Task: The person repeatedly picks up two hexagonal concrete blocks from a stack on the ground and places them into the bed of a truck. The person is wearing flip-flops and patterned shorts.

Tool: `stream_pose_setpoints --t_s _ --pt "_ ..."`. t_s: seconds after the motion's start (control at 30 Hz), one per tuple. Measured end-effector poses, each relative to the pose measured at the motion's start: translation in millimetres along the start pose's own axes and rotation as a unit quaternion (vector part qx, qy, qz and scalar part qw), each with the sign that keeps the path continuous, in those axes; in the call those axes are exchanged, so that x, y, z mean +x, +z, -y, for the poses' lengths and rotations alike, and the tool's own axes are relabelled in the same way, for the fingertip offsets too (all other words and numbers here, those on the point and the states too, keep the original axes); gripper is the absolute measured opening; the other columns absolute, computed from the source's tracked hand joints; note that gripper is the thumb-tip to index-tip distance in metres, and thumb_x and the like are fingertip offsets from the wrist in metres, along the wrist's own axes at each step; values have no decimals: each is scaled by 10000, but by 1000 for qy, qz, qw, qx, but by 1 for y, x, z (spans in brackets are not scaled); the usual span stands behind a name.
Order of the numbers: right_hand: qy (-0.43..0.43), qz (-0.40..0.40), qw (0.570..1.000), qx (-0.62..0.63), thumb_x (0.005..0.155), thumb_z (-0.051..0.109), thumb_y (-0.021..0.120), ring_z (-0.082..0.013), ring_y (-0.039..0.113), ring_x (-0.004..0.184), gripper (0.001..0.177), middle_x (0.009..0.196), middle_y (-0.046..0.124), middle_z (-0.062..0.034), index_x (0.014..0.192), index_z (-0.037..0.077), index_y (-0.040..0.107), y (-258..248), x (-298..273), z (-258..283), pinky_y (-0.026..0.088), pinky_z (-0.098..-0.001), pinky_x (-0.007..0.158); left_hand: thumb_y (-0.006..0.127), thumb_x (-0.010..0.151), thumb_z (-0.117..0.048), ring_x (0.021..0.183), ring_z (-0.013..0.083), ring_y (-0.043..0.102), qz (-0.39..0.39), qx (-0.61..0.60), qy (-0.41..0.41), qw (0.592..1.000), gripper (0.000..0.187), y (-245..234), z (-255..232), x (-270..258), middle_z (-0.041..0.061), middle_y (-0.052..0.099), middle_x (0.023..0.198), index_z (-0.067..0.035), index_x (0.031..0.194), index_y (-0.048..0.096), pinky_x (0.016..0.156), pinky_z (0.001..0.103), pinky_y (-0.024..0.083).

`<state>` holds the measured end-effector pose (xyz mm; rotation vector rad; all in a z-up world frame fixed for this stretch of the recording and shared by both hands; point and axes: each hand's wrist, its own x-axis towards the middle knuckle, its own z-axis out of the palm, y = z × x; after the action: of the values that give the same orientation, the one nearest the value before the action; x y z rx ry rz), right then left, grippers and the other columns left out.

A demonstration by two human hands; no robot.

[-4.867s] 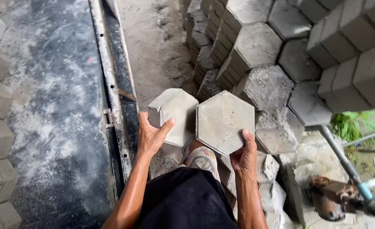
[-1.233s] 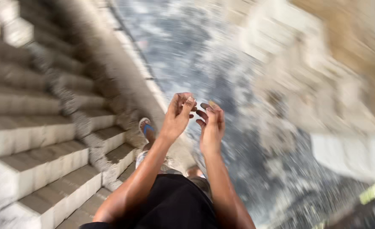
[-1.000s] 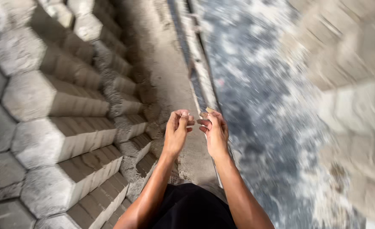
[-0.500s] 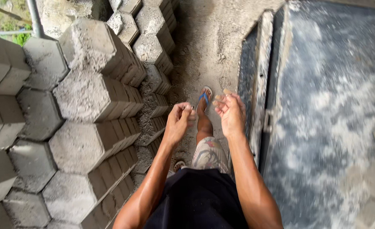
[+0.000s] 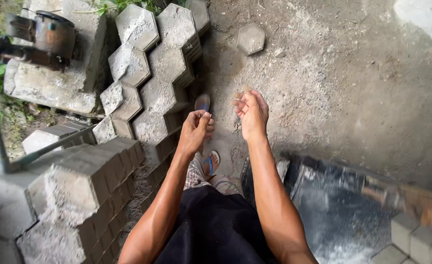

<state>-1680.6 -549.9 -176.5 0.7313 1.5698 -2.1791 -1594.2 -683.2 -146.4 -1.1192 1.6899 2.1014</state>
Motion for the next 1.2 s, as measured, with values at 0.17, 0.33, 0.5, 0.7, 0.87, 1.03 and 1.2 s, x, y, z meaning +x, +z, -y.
stream_pose_setpoints --t_s 0.17,0.33,0.5,0.7,0.87,1.03,1.2 --pt "22 -29 991 -128 845 244 568 -158 667 737 148 901 687 -88 977 177 570 78 214 47 491 -248 604 559 885 -293 642 180 617 -27 -14 -17 999 379 29 -55 242 142 607 771 32 1078 541 544 271 542" --pt "47 11 947 -318 852 202 560 -167 615 839 235 984 678 -123 1062 105 599 160 454 64 462 -248 692 557 875 -263 511 123 521 -91 -68 -103 988 313 67 -41 514 79 566 663 18 1013 549 436 224 448" --pt "-42 167 786 -594 773 252 631 -212 658 926 324 974 694 -53 1090 190 653 193 712 -19 515 -332 759 582 822 -382 542 125 607 -150 -36 -233 960 311 87 1 710 47 660 668 -98 942 626 508 248 502" --pt "-198 325 636 -671 843 319 590 -374 594 1015 329 1032 646 -145 1074 93 653 239 1004 -205 313 -561 990 549 846 -435 947 268 645 -205 -129 -296 924 429 102 157 949 155 656 948 -78 1082 575 800 400 558" --pt "-158 469 625 -603 870 205 450 -258 498 1125 386 1278 513 -118 1212 70 567 301 1085 -301 296 -493 981 438 854 -430 859 212 654 -308 -290 -275 863 436 100 176 1055 107 626 1033 -61 1053 557 633 326 536" --pt "-224 510 613 -560 924 353 412 -288 546 1065 388 1156 602 -152 1116 51 563 294 1095 -321 400 -467 918 398 804 -511 1165 285 553 -357 -435 -248 788 703 88 158 1095 152 489 1320 -29 1316 418 882 375 512" --pt "-226 354 693 -587 912 199 489 -287 651 903 244 1026 668 -153 1007 11 613 226 1081 -277 494 -381 724 636 763 -228 963 175 617 -408 -484 -208 746 433 81 169 1098 101 644 1101 6 1127 613 778 301 541"
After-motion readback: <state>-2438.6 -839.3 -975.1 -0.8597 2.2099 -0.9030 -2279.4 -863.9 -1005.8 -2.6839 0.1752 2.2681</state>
